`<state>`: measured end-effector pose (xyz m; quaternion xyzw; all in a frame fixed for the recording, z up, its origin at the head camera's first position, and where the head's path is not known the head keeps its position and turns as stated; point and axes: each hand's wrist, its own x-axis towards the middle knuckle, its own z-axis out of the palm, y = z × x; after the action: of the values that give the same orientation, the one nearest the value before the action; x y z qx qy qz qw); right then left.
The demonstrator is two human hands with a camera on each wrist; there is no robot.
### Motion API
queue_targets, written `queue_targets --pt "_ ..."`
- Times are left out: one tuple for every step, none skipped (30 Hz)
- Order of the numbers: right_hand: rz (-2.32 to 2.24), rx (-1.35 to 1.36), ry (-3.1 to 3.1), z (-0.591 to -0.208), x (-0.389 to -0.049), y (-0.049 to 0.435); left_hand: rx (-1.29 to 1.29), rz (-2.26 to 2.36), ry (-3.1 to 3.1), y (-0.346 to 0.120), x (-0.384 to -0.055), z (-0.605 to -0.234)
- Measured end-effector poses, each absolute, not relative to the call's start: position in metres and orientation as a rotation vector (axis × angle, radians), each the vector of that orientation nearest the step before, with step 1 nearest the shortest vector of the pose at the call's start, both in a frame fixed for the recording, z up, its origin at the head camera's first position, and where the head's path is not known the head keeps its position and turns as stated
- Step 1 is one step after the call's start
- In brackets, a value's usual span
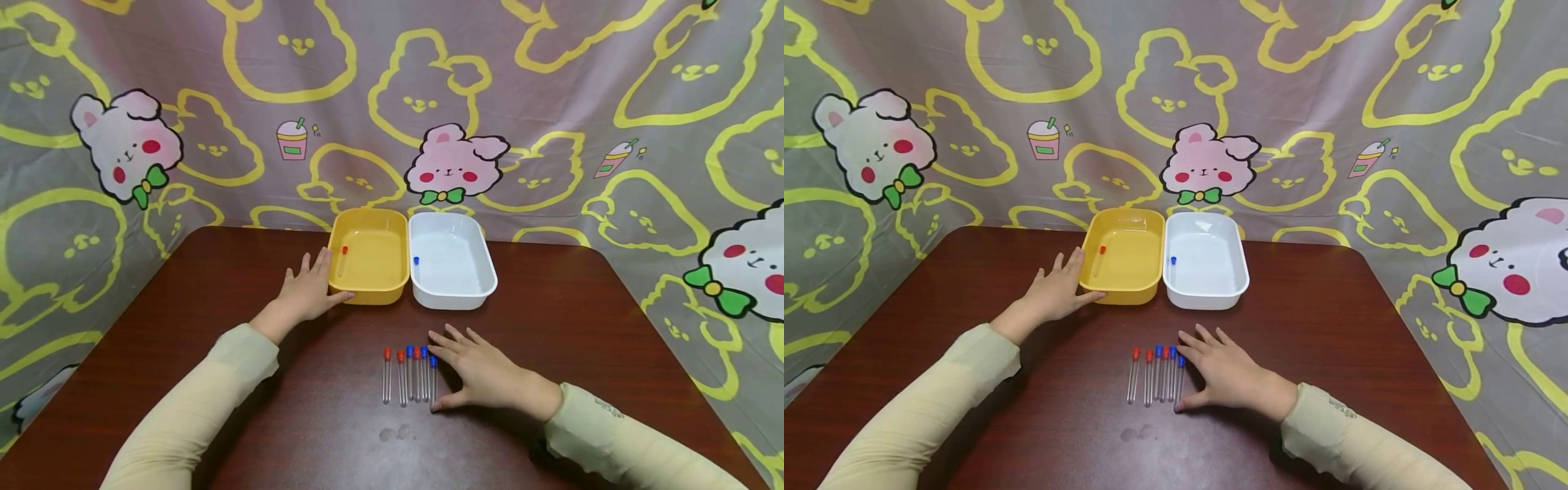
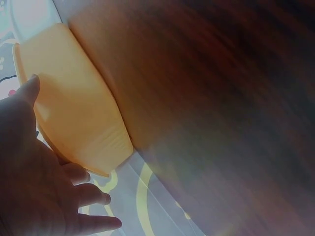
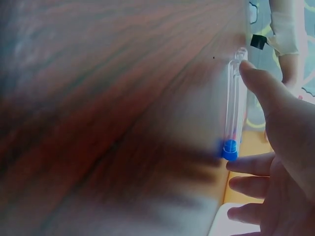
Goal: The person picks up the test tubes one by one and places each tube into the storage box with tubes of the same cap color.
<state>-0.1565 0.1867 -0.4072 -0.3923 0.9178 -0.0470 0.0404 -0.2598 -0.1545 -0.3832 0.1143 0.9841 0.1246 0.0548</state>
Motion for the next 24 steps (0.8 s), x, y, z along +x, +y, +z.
queue_targets --pt "-0.144 -1.203 2.812 -0.4072 -0.1561 0.1866 0.347 0.379 2.987 -0.1545 -0.2598 -0.3830" --pt "-0.142 -1.204 2.812 -0.4072 -0.1556 0.1864 0.347 0.380 2.987 -0.1545 -0.2599 -0.3829" --pt "-0.145 -1.203 2.813 -0.4072 -0.1552 0.1862 0.348 0.379 2.988 -0.1545 -0.2600 -0.3830" --pt "-0.144 -1.201 2.814 -0.4073 -0.1549 0.1860 0.350 0.377 2.990 -0.1545 -0.2602 -0.3831" --pt "-0.144 -1.198 2.816 -0.4076 -0.1545 0.1859 0.351 0.375 2.992 -0.1545 -0.2605 -0.3834" --pt "-0.146 -1.192 2.816 -0.4079 -0.1541 0.1858 0.351 0.376 2.993 -0.1546 -0.2608 -0.3834" --pt "-0.150 -1.184 2.815 -0.4081 -0.1537 0.1855 0.350 0.378 2.992 -0.1547 -0.2609 -0.3834" --pt "-0.157 -1.174 2.812 -0.4083 -0.1534 0.1852 0.351 0.380 2.992 -0.1547 -0.2611 -0.3834" --pt "-0.165 -1.164 2.810 -0.4084 -0.1530 0.1850 0.352 0.383 2.992 -0.1548 -0.2611 -0.3834" --pt "-0.171 -1.152 2.807 -0.4084 -0.1526 0.1849 0.352 0.384 2.992 -0.1549 -0.2612 -0.3834" --pt "-0.178 -1.142 2.806 -0.4085 -0.1524 0.1847 0.352 0.384 2.990 -0.1550 -0.2613 -0.3834" --pt "-0.186 -1.133 2.805 -0.4083 -0.1521 0.1845 0.353 0.383 2.988 -0.1550 -0.2613 -0.3834" --pt "-0.194 -1.123 2.805 -0.4080 -0.1519 0.1843 0.353 0.383 2.988 -0.1550 -0.2613 -0.3837" --pt "-0.202 -1.119 2.805 -0.4078 -0.1519 0.1840 0.354 0.383 2.988 -0.1550 -0.2613 -0.3840" --pt "-0.208 -1.112 2.806 -0.4074 -0.1518 0.1839 0.354 0.383 2.988 -0.1551 -0.2613 -0.3842" --pt "-0.213 -1.108 2.805 -0.4071 -0.1518 0.1836 0.352 0.382 2.990 -0.1552 -0.2613 -0.3846" --pt "-0.217 -1.108 2.806 -0.4067 -0.1519 0.1835 0.351 0.381 2.990 -0.1552 -0.2614 -0.3849" --pt "-0.224 -1.110 2.806 -0.4062 -0.1519 0.1834 0.350 0.383 2.991 -0.1552 -0.2614 -0.3852" --pt "-0.228 -1.110 2.804 -0.4059 -0.1519 0.1834 0.349 0.385 2.992 -0.1553 -0.2614 -0.3855" --pt "-0.231 -1.110 2.801 -0.4057 -0.1521 0.1834 0.348 0.386 2.992 -0.1553 -0.2615 -0.3856" --pt "-0.233 -1.108 2.799 -0.4055 -0.1523 0.1834 0.346 0.387 2.993 -0.1553 -0.2615 -0.3857" --pt "-0.235 -1.114 2.797 -0.4057 -0.1525 0.1835 0.344 0.388 2.991 -0.1554 -0.2614 -0.3856" --pt "-0.237 -1.114 2.794 -0.4056 -0.1528 0.1835 0.344 0.388 2.990 -0.1553 -0.2614 -0.3857" --pt "-0.239 -1.111 2.791 -0.4055 -0.1530 0.1834 0.343 0.387 2.991 -0.1552 -0.2612 -0.3856"
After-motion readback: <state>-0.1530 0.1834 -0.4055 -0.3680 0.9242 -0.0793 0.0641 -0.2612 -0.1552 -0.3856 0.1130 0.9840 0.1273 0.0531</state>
